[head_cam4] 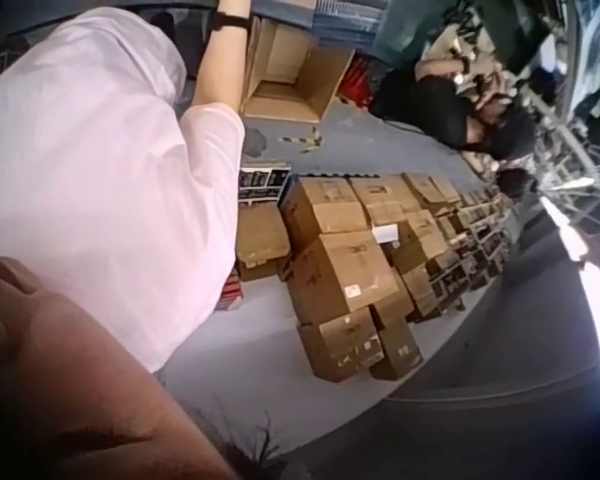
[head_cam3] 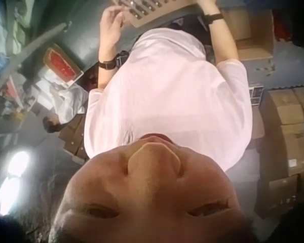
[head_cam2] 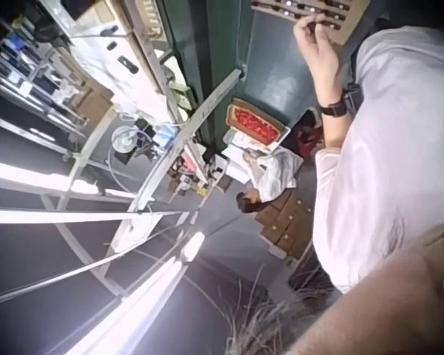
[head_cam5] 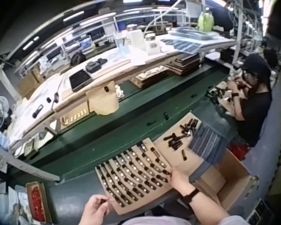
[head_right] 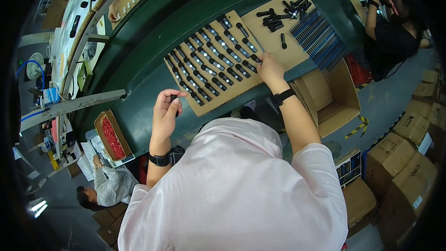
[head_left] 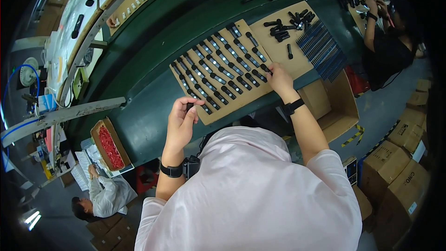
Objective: Assembling small electronic components and placing them into trays at a production line workstation.
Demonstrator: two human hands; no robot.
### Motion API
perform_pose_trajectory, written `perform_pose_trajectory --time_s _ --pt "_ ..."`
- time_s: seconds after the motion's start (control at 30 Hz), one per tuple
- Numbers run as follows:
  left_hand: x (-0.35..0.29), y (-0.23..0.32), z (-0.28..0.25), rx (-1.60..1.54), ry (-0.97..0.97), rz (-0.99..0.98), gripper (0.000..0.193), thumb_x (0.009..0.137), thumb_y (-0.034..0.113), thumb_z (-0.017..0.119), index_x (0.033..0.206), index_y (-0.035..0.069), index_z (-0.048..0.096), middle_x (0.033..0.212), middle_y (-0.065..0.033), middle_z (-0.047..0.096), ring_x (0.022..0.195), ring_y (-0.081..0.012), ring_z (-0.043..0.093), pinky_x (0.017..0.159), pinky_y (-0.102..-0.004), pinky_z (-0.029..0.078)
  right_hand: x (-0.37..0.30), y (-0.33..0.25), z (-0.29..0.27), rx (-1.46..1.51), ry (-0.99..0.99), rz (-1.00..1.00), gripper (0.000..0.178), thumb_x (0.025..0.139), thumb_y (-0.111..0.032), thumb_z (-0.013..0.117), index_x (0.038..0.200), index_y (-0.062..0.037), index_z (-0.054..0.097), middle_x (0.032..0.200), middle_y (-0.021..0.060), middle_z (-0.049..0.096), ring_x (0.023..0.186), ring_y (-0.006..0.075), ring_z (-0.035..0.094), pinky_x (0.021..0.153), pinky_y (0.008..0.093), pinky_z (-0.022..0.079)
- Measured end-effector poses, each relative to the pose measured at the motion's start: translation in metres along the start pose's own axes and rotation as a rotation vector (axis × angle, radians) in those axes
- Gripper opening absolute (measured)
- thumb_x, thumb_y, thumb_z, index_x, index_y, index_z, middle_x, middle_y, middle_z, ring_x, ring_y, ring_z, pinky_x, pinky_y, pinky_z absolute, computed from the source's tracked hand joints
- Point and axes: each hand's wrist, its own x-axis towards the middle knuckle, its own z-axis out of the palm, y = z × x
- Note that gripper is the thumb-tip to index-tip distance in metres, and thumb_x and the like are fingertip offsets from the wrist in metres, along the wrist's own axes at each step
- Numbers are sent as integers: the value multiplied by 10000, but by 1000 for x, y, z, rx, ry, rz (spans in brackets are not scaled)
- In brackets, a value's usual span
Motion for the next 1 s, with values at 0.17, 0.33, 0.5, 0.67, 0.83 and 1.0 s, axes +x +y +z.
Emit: perform_pose_trajectory --time_s 0.17,0.33,0.5,0.67,0.83,1.0 --pt "8 -4 2 7 -5 -8 246 929 -22 443 1170 10 480 1066 -97 604 697 -83 469 643 -209 419 -14 5 -12 96 45 16 209 788 -137 664 944 -55 550 951 132 593 892 337 595 766 427 487" --pt "16 -7 3 38 17 1 310 931 -8 444 1239 7 467 1053 -78 603 707 -76 466 643 -206 415 -47 52 0 238 192 73 211 792 -112 653 957 -46 539 978 140 573 927 343 577 791 431 472" --pt "23 -6 -2 95 3 -56 356 927 -17 412 1281 15 441 1107 -89 601 738 -72 479 673 -198 414 -97 136 20 -43 334 227 300 799 -136 644 1065 -40 544 1060 160 547 1041 364 529 877 443 444" --pt "26 -3 0 164 -21 -58 343 943 9 429 1285 0 439 1110 -100 606 707 -82 478 637 -204 414 -130 219 29 -198 159 547 387 861 -250 604 1193 -61 542 1181 189 540 1114 401 504 938 444 423" --pt "22 7 6 156 -13 -65 316 946 7 423 1261 -1 444 1098 -106 613 695 -82 480 632 -209 418 -152 240 46 -186 -120 724 465 903 -378 524 1267 -88 529 1251 192 547 1173 377 499 976 462 401" --pt "21 8 5 188 -15 -60 290 948 10 426 1238 2 443 1063 -99 616 690 -74 476 628 -209 420 -161 213 30 -133 -219 666 390 907 -353 519 1205 -111 589 1156 169 615 1132 336 544 961 463 407"
